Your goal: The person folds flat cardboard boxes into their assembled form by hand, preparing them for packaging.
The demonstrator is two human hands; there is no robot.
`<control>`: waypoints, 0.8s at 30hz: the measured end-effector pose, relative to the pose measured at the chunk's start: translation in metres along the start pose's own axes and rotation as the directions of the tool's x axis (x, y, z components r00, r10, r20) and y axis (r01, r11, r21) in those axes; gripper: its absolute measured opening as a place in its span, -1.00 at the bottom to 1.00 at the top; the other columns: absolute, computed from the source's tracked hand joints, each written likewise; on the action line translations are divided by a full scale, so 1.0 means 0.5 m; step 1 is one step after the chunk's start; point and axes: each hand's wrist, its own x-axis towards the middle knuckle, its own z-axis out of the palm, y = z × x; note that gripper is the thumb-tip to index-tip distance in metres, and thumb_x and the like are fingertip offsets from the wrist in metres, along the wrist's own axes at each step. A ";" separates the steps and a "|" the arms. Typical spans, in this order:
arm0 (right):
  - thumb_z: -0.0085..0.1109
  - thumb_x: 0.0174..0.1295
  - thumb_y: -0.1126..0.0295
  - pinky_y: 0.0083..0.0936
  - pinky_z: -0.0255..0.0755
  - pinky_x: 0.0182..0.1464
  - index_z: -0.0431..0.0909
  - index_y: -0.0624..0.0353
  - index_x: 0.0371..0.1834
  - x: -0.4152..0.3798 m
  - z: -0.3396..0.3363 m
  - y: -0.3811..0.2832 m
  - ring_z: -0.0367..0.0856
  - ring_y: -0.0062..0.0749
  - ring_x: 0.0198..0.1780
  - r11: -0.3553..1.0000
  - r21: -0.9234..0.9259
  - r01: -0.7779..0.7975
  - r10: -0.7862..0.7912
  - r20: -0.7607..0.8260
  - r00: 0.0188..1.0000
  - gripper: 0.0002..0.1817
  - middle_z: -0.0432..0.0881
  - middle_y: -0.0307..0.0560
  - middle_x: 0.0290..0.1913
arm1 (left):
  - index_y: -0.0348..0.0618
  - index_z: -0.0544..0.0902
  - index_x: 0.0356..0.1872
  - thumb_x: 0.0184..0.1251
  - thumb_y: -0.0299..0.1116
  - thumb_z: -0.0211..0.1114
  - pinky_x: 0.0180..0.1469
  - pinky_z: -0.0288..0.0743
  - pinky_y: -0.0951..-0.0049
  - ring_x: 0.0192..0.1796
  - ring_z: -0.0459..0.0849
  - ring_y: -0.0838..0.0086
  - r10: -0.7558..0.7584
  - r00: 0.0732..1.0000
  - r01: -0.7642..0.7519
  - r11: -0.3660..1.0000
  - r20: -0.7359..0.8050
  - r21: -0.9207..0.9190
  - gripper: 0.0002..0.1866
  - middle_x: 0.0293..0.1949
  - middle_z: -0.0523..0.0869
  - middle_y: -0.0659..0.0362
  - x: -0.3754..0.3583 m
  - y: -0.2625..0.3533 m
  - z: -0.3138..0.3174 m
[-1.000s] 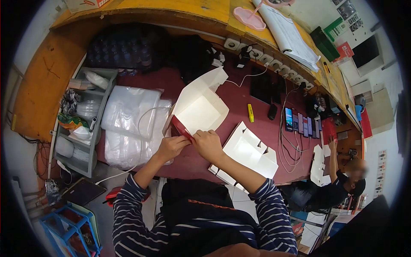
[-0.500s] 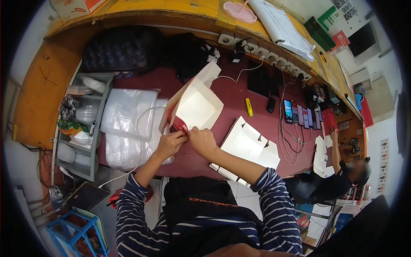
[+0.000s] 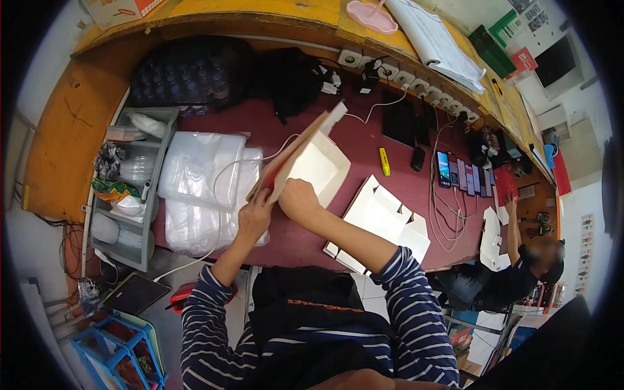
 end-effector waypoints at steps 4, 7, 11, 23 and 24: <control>0.03 -0.09 0.45 -0.42 0.48 -0.51 0.52 0.22 -0.61 0.005 0.017 -0.007 0.60 -0.22 -0.52 0.995 -0.099 0.002 0.005 0.070 0.998 -0.90 0.56 0.02 -0.59 | -0.16 0.51 -0.18 0.02 -0.49 0.09 -0.45 0.54 0.43 -0.29 0.60 0.30 -0.022 0.999 0.021 0.999 -0.041 -0.025 -0.73 -0.11 0.51 0.15 -0.001 0.007 0.022; 0.05 -0.10 0.44 -0.39 0.48 -0.49 0.54 0.22 -0.63 0.022 0.054 0.006 0.59 -0.16 -0.52 0.990 -0.141 -0.016 0.037 0.146 0.989 -0.88 0.57 0.04 -0.58 | -0.17 0.52 -0.16 0.03 -0.49 0.09 -0.44 0.53 0.43 -0.26 0.60 0.28 -0.040 0.998 0.037 0.996 -0.040 -0.082 -0.72 -0.09 0.51 0.13 0.005 0.005 0.025; 0.01 0.10 0.18 -0.22 0.41 -0.30 0.54 0.26 -0.58 0.030 0.011 0.088 0.54 0.01 -0.40 0.922 0.349 -0.169 0.058 0.306 0.950 -0.66 0.54 0.21 -0.53 | -0.18 0.46 -0.08 0.04 -0.42 0.18 -0.29 0.52 0.41 -0.16 0.57 0.23 -0.049 0.994 0.029 0.980 -0.099 -0.196 -0.65 -0.05 0.50 0.11 -0.014 0.006 0.036; -0.21 0.19 -0.07 -0.25 0.44 -0.35 0.48 0.17 -0.32 0.034 -0.010 0.287 0.58 -0.07 -0.36 0.911 -0.013 -0.412 0.410 -0.081 0.908 -0.51 0.57 0.09 -0.47 | -0.01 0.34 -0.61 -0.24 -0.03 0.41 0.13 0.07 -0.10 -0.03 0.42 0.30 0.330 0.871 -0.414 0.891 -0.363 -0.184 -0.58 -0.33 0.47 0.26 0.001 0.047 0.105; -0.21 0.18 -0.07 -0.24 0.44 -0.36 0.49 0.16 -0.32 0.034 -0.008 0.284 0.58 -0.07 -0.38 0.907 -0.022 -0.422 0.418 -0.096 0.903 -0.51 0.57 0.07 -0.49 | -0.01 0.34 -0.62 -0.24 -0.05 0.41 0.13 0.06 -0.09 -0.03 0.43 0.29 0.338 0.867 -0.417 0.894 -0.366 -0.163 -0.58 -0.34 0.49 0.25 -0.001 0.047 0.105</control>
